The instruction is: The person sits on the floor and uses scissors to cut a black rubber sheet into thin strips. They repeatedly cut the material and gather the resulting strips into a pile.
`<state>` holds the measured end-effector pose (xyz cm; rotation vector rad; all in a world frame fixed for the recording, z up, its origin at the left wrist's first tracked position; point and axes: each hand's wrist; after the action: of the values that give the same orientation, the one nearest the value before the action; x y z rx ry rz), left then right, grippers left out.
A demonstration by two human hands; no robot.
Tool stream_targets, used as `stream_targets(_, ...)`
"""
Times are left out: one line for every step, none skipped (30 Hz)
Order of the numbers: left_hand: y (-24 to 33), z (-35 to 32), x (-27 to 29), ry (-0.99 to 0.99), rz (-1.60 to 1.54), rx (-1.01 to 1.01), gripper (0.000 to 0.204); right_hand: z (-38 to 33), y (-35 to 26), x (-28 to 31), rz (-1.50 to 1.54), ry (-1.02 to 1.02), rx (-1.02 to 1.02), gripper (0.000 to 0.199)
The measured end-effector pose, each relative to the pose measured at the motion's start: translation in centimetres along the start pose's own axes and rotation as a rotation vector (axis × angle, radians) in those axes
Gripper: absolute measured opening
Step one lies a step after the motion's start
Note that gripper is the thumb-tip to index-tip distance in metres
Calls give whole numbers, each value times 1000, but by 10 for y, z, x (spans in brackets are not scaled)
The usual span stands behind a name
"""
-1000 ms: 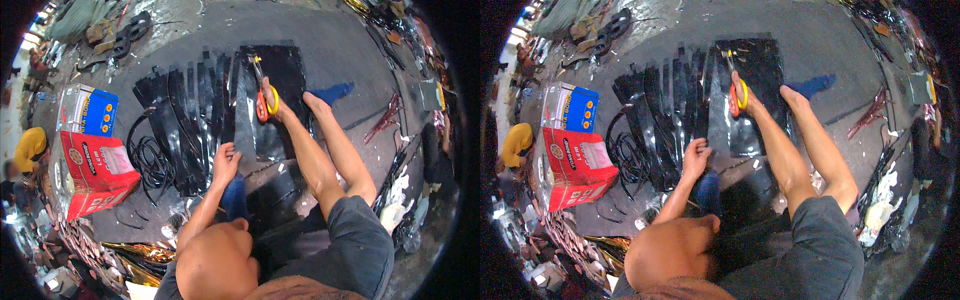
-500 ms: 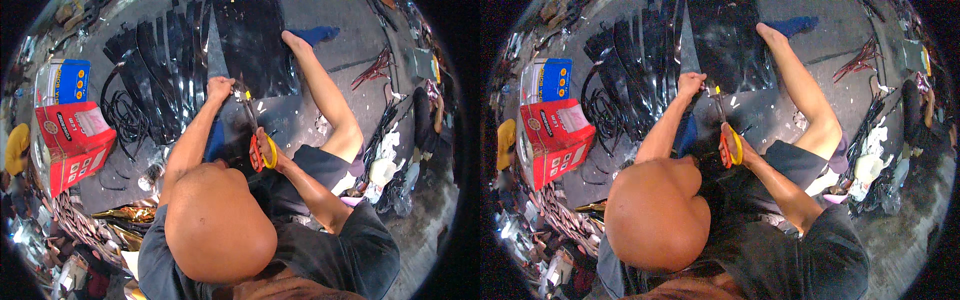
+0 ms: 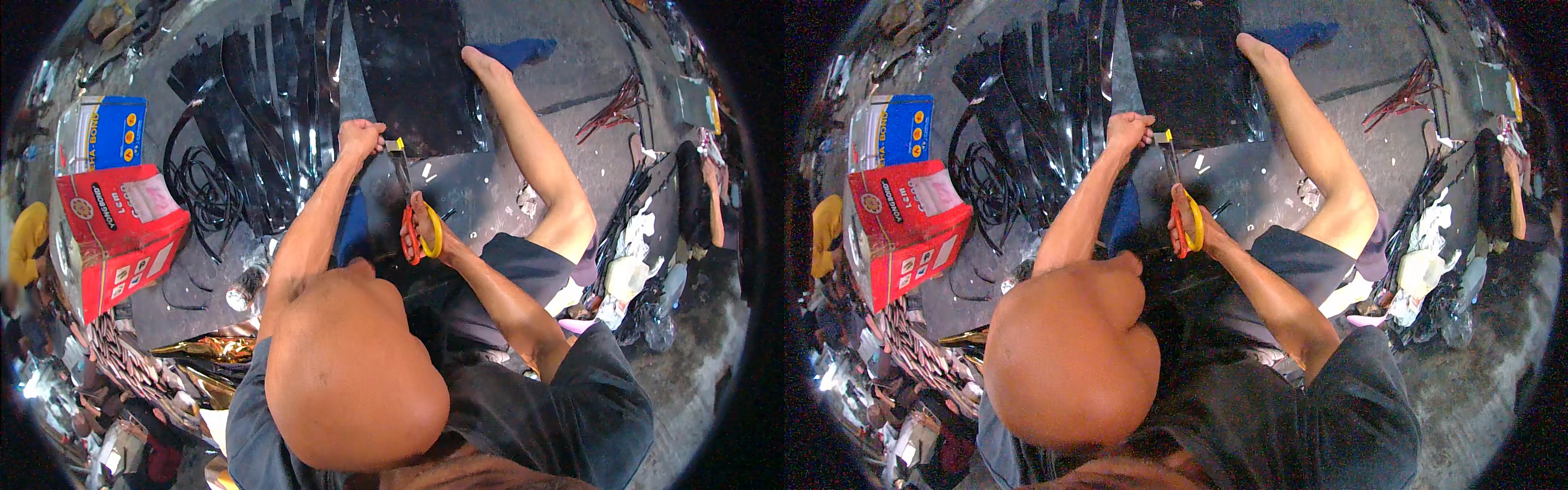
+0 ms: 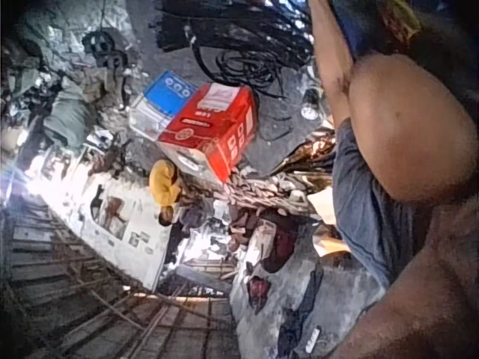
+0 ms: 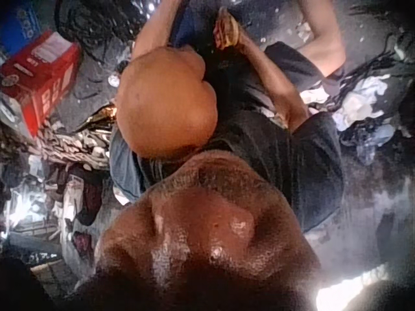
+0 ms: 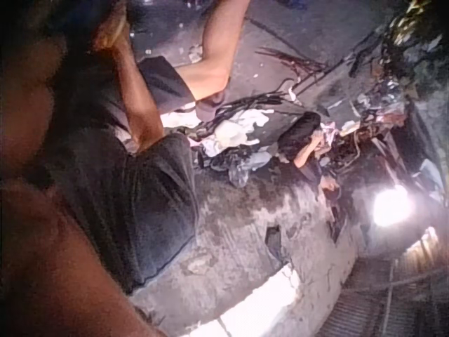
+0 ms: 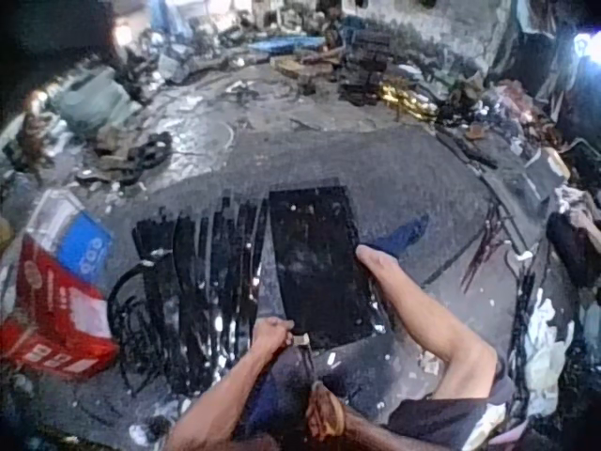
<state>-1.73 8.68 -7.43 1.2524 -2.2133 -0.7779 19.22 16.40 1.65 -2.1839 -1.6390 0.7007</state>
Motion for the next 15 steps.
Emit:
stream_targets(2,-1,0,-7,7,6,18,2,-3,1,10,4,-7,92)
stream_targets(1,0,1,-8,8,1,19,6,-2,3,-7,1,2,91)
stream_targets(0,1,3,-9,10,-4,20,12,-1,4,-25,-1,11,91)
stream_targets(-1,2,4,-10,11,-9,21,15,1,5,-43,-4,20,91)
stream_targets(-1,1,3,4,23,1,23,14,-3,4,-65,15,23,91)
stream_targets(-3,-2,2,17,35,10,24,12,-7,4,-87,33,26,92)
stream_targets(-4,-6,0,31,47,19,26,12,-10,3,-109,51,29,92)
stream_targets(-12,-7,-1,11,47,13,28,12,-9,4,-104,54,21,92)
stream_targets(-21,-8,-2,-2,43,6,31,15,-9,6,-104,51,15,93)
stream_targets(-31,-8,-2,-15,39,-2,33,17,-9,7,-104,49,10,93)
stream_targets(-34,-14,-8,-43,93,-41,33,18,-10,8,-115,57,17,94)
stream_targets(-37,-21,-11,-99,40,-24,33,18,-8,9,-124,66,21,94)
stream_targets(-39,-27,-14,-156,-13,-7,33,18,-6,10,-132,76,25,95)
stream_targets(-40,-30,-14,-205,-71,9,32,19,-5,10,-146,80,20,96)
stream_targets(-47,-25,-13,-183,-61,-28,31,21,-3,11,-160,85,14,96)
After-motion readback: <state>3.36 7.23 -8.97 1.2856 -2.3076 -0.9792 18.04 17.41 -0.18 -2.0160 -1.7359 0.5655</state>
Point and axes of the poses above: each hand's wrist, its own z-axis towards the middle knuckle, its own x-axis out of the back of the hand, y = z × x, and after that the axes turned 5 degrees about x, right-handed
